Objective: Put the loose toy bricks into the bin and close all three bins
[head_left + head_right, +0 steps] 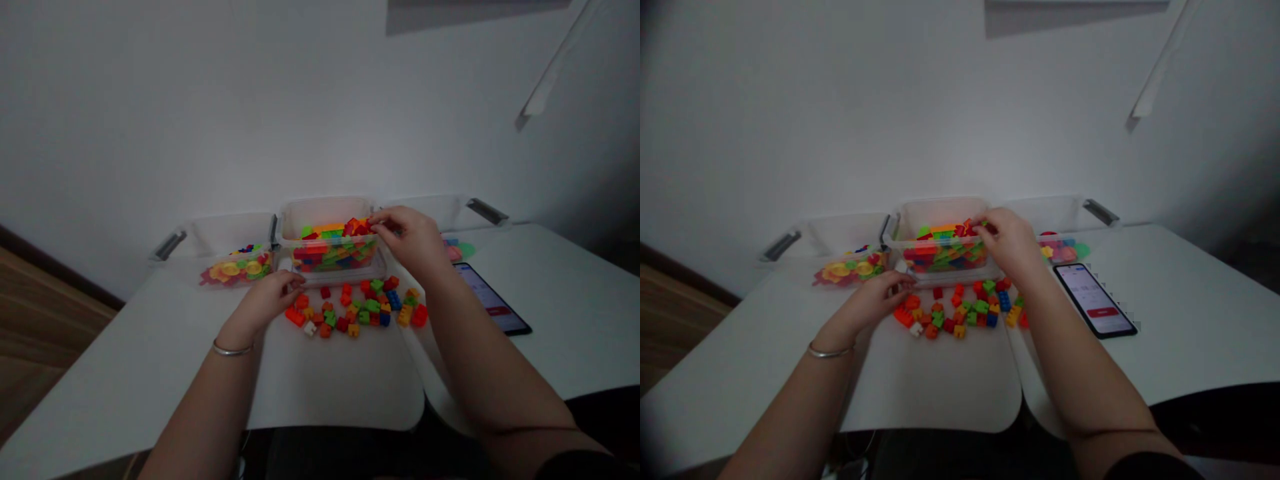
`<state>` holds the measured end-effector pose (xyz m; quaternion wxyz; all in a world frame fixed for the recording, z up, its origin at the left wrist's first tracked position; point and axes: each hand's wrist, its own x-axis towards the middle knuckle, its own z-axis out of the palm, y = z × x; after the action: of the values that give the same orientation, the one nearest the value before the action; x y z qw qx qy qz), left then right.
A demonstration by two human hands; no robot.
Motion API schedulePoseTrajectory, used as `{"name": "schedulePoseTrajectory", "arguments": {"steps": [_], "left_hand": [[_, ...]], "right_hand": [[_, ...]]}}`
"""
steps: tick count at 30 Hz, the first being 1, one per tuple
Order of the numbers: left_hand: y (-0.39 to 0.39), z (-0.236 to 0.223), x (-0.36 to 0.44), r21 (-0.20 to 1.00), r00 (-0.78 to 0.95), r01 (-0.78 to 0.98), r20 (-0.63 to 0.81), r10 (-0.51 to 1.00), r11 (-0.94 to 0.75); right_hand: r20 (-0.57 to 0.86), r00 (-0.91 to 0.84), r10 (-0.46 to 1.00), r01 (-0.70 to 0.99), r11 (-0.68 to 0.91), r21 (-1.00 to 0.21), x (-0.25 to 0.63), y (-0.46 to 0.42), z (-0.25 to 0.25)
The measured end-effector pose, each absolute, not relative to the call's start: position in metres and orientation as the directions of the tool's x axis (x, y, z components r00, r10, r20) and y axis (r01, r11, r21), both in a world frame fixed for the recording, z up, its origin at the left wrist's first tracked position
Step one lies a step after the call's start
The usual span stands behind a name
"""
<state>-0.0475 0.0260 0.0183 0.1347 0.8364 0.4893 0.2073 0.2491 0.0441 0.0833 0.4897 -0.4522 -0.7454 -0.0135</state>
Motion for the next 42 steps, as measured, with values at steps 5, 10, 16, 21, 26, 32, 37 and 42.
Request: {"name": "schedulePoseTrajectory", "arguments": {"steps": [5, 10, 16, 21, 26, 32, 37, 42], "left_hand": [[0.027, 0.018, -0.049, 0.426, 0.446, 0.787, 0.107, 0.889, -0.446], [0.027, 0.019, -0.048, 0.439, 0.443, 0.785, 0.095, 0.892, -0.437], [0.027, 0.018, -0.05, 0.467, 0.49, 0.766, 0.017, 0.871, -0.441], [0.03, 0.016, -0.054, 0.449, 0.552, 0.748, -0.012, 0.834, -0.489], [0.03, 0.016, -0.054, 0.488, 0.553, 0.737, -0.039, 0.832, -0.467], [0.032, 0.01, -0.049, 0.505, 0.5, 0.753, -0.022, 0.866, -0.422], [0.032, 0.008, -0.045, 0.569, 0.47, 0.705, 0.072, 0.88, -0.423], [0.026, 0.012, -0.038, 0.695, 0.362, 0.6, 0.206, 0.909, -0.397]], "right_hand": [[0.73, -0.043, 0.682, 0.734, 0.518, -0.44, 0.257, 0.06, 0.069], [0.681, -0.122, 0.722, 0.76, 0.509, -0.404, 0.246, 0.063, 0.062], [0.6, -0.217, 0.77, 0.824, 0.474, -0.309, 0.243, 0.06, 0.065], [0.591, -0.274, 0.759, 0.838, 0.49, -0.241, 0.242, 0.055, 0.068], [0.611, -0.287, 0.738, 0.825, 0.514, -0.234, 0.24, 0.053, 0.067], [0.759, -0.133, 0.638, 0.839, 0.48, -0.256, 0.239, 0.047, 0.071], [0.803, -0.111, 0.585, 0.782, 0.55, -0.293, 0.232, 0.034, 0.08], [0.694, -0.384, 0.609, 0.604, 0.734, -0.309, 0.207, 0.022, 0.076]]}}
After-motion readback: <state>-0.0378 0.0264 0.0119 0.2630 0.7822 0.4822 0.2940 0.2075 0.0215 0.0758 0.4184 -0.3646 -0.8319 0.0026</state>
